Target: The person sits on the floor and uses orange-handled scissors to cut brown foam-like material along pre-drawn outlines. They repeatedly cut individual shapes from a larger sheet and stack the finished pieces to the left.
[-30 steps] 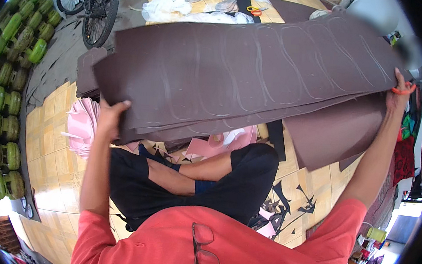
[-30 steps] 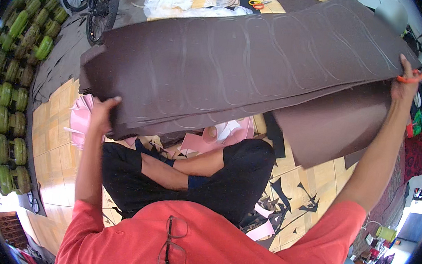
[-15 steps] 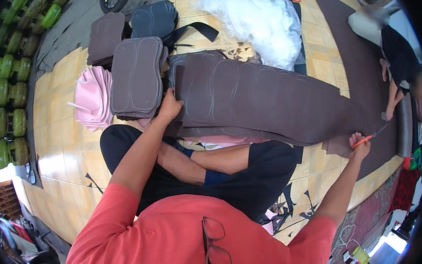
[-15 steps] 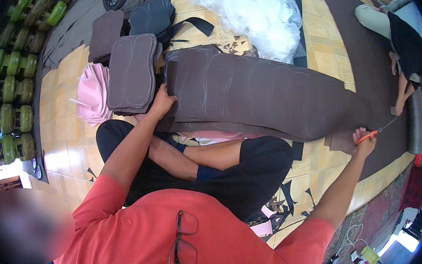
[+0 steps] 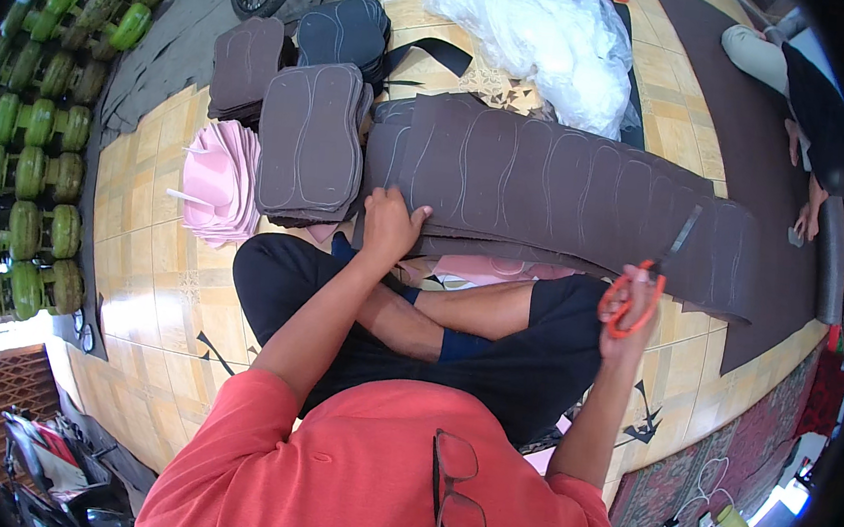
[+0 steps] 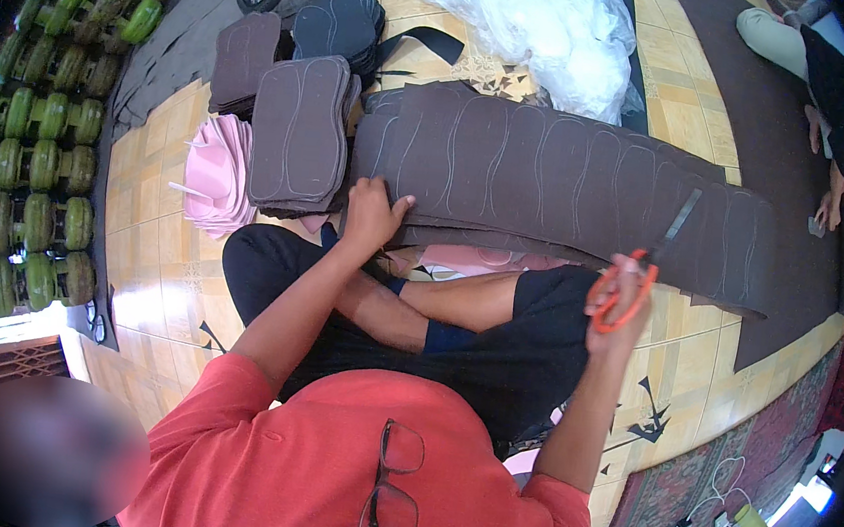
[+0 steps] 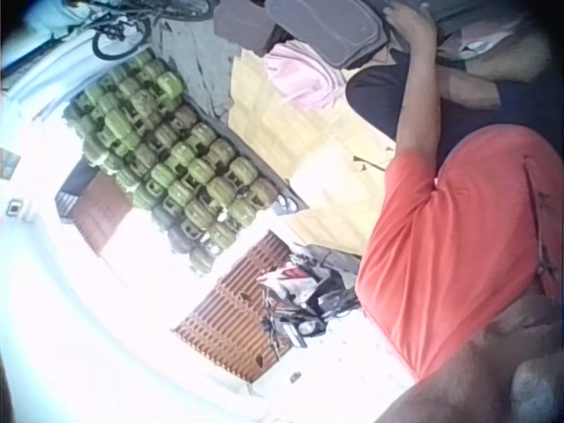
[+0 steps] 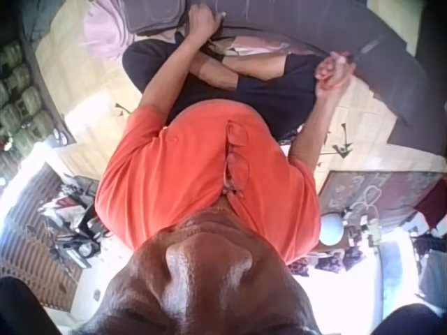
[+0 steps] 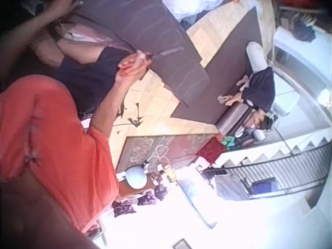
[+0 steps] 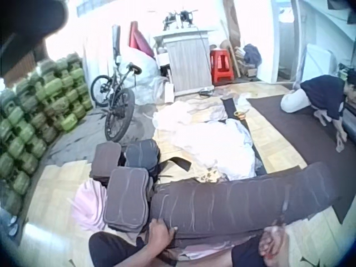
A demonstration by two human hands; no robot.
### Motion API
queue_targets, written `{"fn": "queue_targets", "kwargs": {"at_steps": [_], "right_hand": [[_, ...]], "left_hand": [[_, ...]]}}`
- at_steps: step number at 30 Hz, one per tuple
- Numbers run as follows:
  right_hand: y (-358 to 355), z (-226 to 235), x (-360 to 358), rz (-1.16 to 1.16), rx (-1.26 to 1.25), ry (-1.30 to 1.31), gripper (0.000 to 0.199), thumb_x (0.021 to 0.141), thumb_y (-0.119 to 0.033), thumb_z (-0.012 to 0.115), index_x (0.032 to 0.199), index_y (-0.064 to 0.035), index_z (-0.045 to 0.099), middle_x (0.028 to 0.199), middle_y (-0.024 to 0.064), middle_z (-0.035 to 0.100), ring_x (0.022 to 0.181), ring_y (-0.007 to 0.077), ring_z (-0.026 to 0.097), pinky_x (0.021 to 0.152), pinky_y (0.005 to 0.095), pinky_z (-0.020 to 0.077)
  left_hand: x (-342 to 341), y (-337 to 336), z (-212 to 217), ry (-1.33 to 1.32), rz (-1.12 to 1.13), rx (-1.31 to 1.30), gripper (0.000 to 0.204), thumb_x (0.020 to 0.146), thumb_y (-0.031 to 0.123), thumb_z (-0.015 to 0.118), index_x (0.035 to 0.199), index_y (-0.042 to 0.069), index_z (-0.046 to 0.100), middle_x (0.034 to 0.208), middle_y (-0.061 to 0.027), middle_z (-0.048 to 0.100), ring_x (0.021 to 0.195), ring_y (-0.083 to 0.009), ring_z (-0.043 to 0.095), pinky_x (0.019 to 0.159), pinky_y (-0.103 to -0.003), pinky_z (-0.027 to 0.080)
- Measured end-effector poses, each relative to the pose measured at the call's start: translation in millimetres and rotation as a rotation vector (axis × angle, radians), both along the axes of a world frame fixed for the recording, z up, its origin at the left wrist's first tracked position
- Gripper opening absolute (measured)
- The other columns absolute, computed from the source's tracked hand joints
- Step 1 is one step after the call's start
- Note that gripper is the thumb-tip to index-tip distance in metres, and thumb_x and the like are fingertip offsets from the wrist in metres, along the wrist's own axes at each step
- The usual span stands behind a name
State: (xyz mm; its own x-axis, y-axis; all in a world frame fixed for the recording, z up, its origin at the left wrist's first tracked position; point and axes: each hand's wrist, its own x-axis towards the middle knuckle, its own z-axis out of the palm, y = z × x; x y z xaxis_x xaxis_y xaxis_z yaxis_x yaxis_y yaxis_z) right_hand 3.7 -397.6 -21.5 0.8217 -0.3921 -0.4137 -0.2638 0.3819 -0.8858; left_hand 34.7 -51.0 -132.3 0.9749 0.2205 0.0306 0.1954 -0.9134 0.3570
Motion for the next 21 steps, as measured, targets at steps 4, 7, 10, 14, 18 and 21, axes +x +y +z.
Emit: {"fn": "queue_targets", "kwargs": {"at_steps": [4, 7, 10, 14, 18, 21], "right_hand": [[32.4, -21.1, -10.5, 0.116, -0.024, -0.056, 0.040, 0.095, -0.033, 0.058, 0.106, 0.0053, 0.056, 0.064, 0.0000, 0.045, 0.046, 0.0078, 0.046, 0.036, 0.0223, 0.0387], [24.8, -20.1, -8.3, 0.118, 0.006, -0.078, 0.043, 0.096, -0.036, 0.056, 0.105, 0.0053, 0.056, 0.064, 0.0002, 0.045, 0.046, 0.0077, 0.046, 0.036, 0.0220, 0.0385], [25.0, -20.8, -11.1, 0.073, 0.056, -0.083, 0.044, 0.097, -0.039, 0.053, 0.102, 0.0052, 0.056, 0.064, 0.0006, 0.045, 0.046, 0.0077, 0.047, 0.035, 0.0223, 0.0376], [32.0, -19.2, -15.9, 0.094, -0.042, -0.016, 0.047, 0.096, -0.043, 0.054, 0.099, 0.0038, 0.057, 0.062, -0.0005, 0.044, 0.043, 0.0077, 0.045, 0.034, 0.0223, 0.0374], [51.8, -12.6, -24.9, 0.198, -0.010, 0.034, 0.052, 0.095, -0.049, 0.052, 0.096, 0.0030, 0.057, 0.060, -0.0002, 0.043, 0.041, 0.0084, 0.046, 0.033, 0.0233, 0.0392], [79.6, -8.2, -48.2, 0.219, 0.120, 0.104, 0.047, 0.095, -0.045, 0.054, 0.090, 0.0015, 0.058, 0.056, 0.0007, 0.046, 0.038, 0.0105, 0.047, 0.032, 0.0247, 0.0424]], "left_hand": [[20.2, 12.5, -13.1, 0.000, 0.145, -0.263, 0.037, 0.080, 0.020, 0.071, 0.103, -0.007, 0.062, 0.089, -0.0204, 0.064, 0.080, -0.0384, 0.060, 0.078, -0.046, 0.050], [29.1, 0.3, 4.9, -0.098, 0.133, -0.648, 0.033, 0.080, 0.016, 0.070, 0.104, -0.005, 0.062, 0.077, -0.0158, 0.065, 0.072, -0.0318, 0.064, 0.076, -0.039, 0.052], [22.6, -15.6, 16.5, 0.048, 0.222, -1.491, 0.050, 0.087, 0.027, 0.068, 0.124, 0.001, 0.048, 0.107, -0.0156, 0.058, 0.095, -0.0285, 0.063, 0.079, -0.036, 0.053], [21.8, -48.4, 17.3, 0.261, 0.250, -1.765, 0.067, 0.089, 0.033, 0.066, 0.134, -0.003, 0.033, 0.129, -0.0218, 0.044, 0.107, -0.0362, 0.057, 0.081, -0.043, 0.054], [47.1, -58.5, -16.4, 0.396, 0.406, -1.803, 0.046, 0.094, 0.012, 0.055, 0.131, -0.007, 0.035, 0.131, -0.0231, 0.043, 0.109, -0.0362, 0.057, 0.081, -0.046, 0.057], [48.8, -61.9, -13.6, 0.362, 0.321, -1.659, 0.040, 0.093, 0.002, 0.049, 0.131, -0.005, 0.036, 0.129, -0.0212, 0.046, 0.108, -0.0341, 0.058, 0.080, -0.046, 0.059]]}}
